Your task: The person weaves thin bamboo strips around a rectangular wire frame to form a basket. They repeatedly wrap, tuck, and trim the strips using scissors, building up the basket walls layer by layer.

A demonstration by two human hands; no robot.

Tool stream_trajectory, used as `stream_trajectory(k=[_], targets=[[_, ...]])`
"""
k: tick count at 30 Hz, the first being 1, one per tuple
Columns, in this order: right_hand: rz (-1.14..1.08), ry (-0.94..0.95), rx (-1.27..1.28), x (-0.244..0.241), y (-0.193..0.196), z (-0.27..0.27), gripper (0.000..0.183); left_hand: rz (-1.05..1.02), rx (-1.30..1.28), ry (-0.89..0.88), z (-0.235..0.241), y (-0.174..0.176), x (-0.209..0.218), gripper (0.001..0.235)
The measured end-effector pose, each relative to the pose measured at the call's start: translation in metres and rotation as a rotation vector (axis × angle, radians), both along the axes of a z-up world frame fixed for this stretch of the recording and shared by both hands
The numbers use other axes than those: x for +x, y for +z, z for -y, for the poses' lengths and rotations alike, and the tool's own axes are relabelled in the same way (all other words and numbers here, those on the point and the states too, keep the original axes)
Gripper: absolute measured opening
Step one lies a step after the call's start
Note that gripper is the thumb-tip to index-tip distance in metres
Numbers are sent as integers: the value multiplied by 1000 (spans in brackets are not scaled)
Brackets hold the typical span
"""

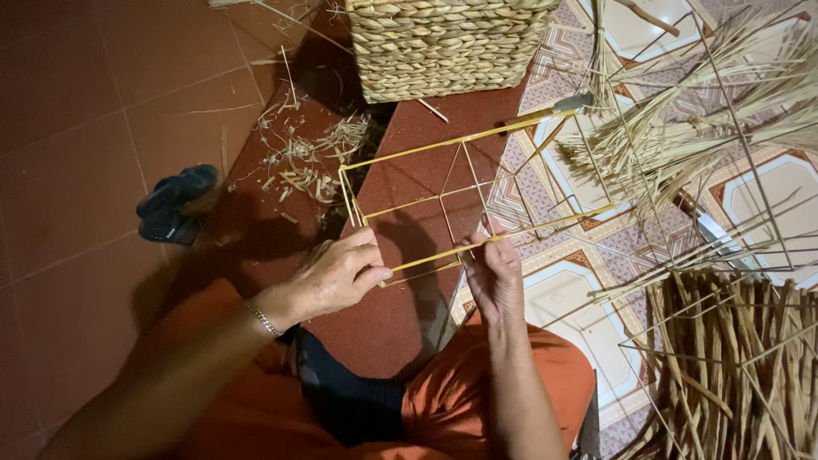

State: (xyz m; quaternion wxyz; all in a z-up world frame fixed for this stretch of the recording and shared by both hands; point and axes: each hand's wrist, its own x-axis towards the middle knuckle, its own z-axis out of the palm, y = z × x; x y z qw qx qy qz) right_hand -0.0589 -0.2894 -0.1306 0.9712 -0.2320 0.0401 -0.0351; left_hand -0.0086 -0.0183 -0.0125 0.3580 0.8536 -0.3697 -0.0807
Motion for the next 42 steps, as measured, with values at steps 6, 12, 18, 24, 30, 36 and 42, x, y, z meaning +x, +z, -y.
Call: stream_trajectory(k=[6, 12, 18, 24, 30, 36, 42], targets=[[-21, -130, -68, 3, -28, -3, 27, -49, 15, 19, 0, -1, 1, 21], [-114, -239, -102, 2, -37, -4, 10, -13, 3, 8, -1, -1, 1, 20], [-66, -361, -306, -1, -30, -10, 11, -6, 6, 20, 0, -2, 0, 21], [-125, -383, -435, 3, -15, -11, 4, 20, 81, 22, 2, -3, -6, 20], [-134, -56, -339, -7, 2, -22, 22, 23, -28, 27, 1, -7, -2, 19], [-27, 111, -392, -15, -3, -67, 18, -5, 29, 81, 1, -11, -4, 25], [-74, 58, -799, -19, 2, -54, 26, -106, -28, 78, -4, -3, -6, 39]])
